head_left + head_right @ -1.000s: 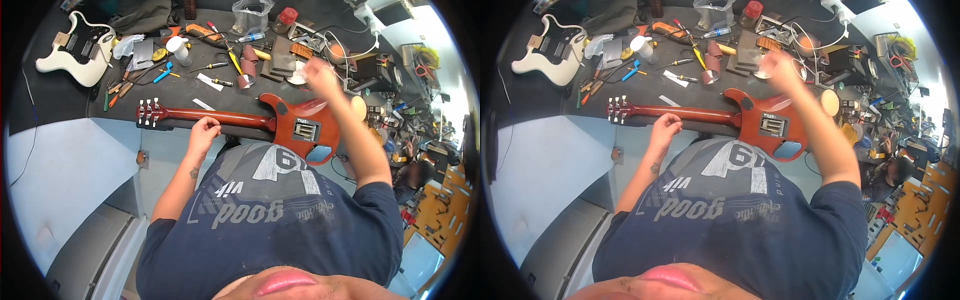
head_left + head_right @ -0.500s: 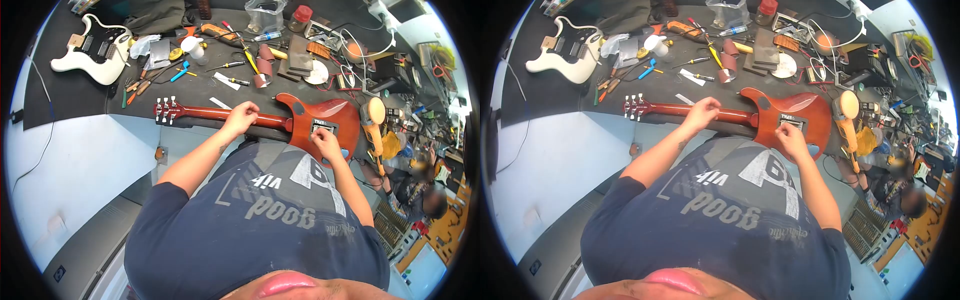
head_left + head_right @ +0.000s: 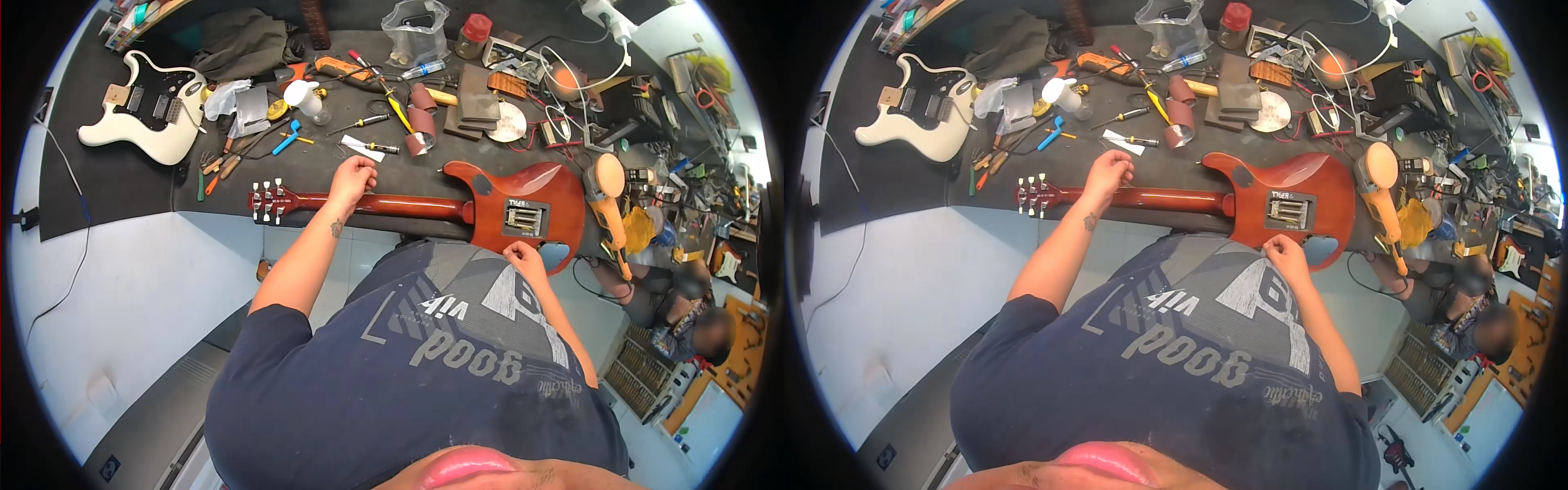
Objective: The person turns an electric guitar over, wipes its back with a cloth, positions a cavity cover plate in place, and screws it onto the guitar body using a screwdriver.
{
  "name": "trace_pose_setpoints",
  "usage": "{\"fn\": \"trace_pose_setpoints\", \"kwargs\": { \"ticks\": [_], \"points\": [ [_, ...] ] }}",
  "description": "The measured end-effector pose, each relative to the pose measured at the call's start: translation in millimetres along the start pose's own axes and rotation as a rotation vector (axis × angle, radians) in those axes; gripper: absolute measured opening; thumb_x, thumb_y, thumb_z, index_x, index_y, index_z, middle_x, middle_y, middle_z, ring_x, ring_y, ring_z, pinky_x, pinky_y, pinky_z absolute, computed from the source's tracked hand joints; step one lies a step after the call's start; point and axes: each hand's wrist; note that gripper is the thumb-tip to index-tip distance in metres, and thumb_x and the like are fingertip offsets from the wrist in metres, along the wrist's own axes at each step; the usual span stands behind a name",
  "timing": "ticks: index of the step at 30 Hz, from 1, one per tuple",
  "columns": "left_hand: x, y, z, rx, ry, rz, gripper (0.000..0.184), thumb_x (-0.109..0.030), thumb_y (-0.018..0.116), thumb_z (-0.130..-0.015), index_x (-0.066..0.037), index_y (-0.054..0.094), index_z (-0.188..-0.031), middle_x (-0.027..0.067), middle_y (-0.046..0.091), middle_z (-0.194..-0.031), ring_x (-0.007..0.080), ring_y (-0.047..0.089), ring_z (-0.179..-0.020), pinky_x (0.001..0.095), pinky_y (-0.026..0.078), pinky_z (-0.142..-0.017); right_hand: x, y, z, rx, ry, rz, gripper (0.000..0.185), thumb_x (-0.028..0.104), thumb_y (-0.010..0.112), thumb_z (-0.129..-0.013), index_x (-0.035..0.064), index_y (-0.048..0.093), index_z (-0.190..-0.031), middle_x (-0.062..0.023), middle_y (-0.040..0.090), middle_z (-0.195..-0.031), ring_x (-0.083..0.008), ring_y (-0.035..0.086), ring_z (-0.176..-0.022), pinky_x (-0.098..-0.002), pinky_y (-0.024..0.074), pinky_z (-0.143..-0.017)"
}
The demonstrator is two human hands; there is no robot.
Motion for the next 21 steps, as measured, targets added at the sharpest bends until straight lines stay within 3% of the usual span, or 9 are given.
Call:
{"fn": "trace_pose_setpoints", "kwargs": {
  "ticks": [5, 8, 15, 18, 19, 20, 21],
  "points": [
    [3, 10, -8, 0.009, -0.033, -0.005, 0.016, -0.011, 0.062, -0.103, -0.001, 0.065, -0.116, 0.0044, 0.068, -0.093, 0.0113, 0.064, -0.077, 0.0255, 0.051, -0.066, 18, 4, -10, 0.016, 0.093, -0.045, 0.021, 0.021, 0.069, -0.099, 0.0005, 0.068, -0.098, -0.0027, 0.069, -0.080, -0.0095, 0.061, -0.071, -0.0285, 0.0497, -0.066],
    [8, 17, -8, 0.053, -0.026, 0.026, 0.016, -0.012, 0.062, -0.103, -0.001, 0.066, -0.115, 0.0047, 0.068, -0.094, 0.0119, 0.065, -0.078, 0.0259, 0.052, -0.068, 29, 4, -19, -0.001, 0.071, -0.058, 0.016, 0.016, 0.068, -0.102, 0.0008, 0.066, -0.097, -0.0011, 0.067, -0.081, -0.0066, 0.058, -0.067, -0.0247, 0.0461, -0.061],
    [4, 26, 8, 0.050, -0.053, 0.075, 0.022, -0.001, 0.050, -0.096, 0.001, 0.064, -0.114, 0.0081, 0.067, -0.095, 0.0147, 0.066, -0.079, 0.0284, 0.053, -0.068, 46, 7, -48, 0.079, 0.042, 0.012, 0.016, 0.017, 0.069, -0.098, 0.0006, 0.069, -0.099, -0.0015, 0.069, -0.084, -0.0085, 0.062, -0.077, -0.0275, 0.0514, -0.071],
    [-25, 14, 30, 0.079, -0.053, 0.317, 0.019, -0.003, 0.050, -0.096, -0.002, 0.064, -0.109, 0.0040, 0.063, -0.085, 0.0126, 0.061, -0.071, 0.0284, 0.049, -0.063, 110, -30, -56, 0.082, -0.027, -0.053, 0.015, 0.016, 0.069, -0.099, 0.0005, 0.070, -0.099, -0.0013, 0.069, -0.086, -0.0086, 0.062, -0.078, -0.0271, 0.0518, -0.073],
    [-46, 9, 44, 0.102, -0.051, 0.416, 0.018, -0.004, 0.049, -0.097, -0.002, 0.064, -0.107, 0.0024, 0.062, -0.082, 0.0116, 0.059, -0.068, 0.0283, 0.047, -0.060, 145, -58, -55, 0.043, -0.083, 0.097, 0.015, 0.016, 0.069, -0.098, 0.0015, 0.071, -0.100, -0.0006, 0.070, -0.090, -0.0094, 0.063, -0.083, -0.0278, 0.0518, -0.077],
    [-80, 6, 66, 0.111, 0.095, 0.413, 0.015, -0.007, 0.053, -0.097, -0.005, 0.066, -0.103, -0.0001, 0.058, -0.077, 0.0093, 0.054, -0.065, 0.0266, 0.043, -0.058, 201, -86, -39, -0.011, -0.258, 0.202, 0.015, 0.017, 0.070, -0.097, 0.0029, 0.071, -0.101, 0.0001, 0.068, -0.092, -0.0113, 0.062, -0.087, -0.0287, 0.0510, -0.082],
    [-120, -3, 92, 0.118, 0.251, 0.390, 0.014, -0.008, 0.054, -0.099, -0.005, 0.068, -0.100, -0.0015, 0.056, -0.076, 0.0083, 0.053, -0.065, 0.0253, 0.043, -0.061, 233, -119, -26, -0.055, -0.243, 0.188, 0.007, 0.012, 0.067, -0.097, 0.0051, 0.068, -0.097, 0.0023, 0.061, -0.092, -0.0100, 0.059, -0.086, -0.0278, 0.0491, -0.077]
  ]
}}
Point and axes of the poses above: each hand's wrist, its own z-axis away from the middle knuckle, its own y-axis out of the palm, x = y × z
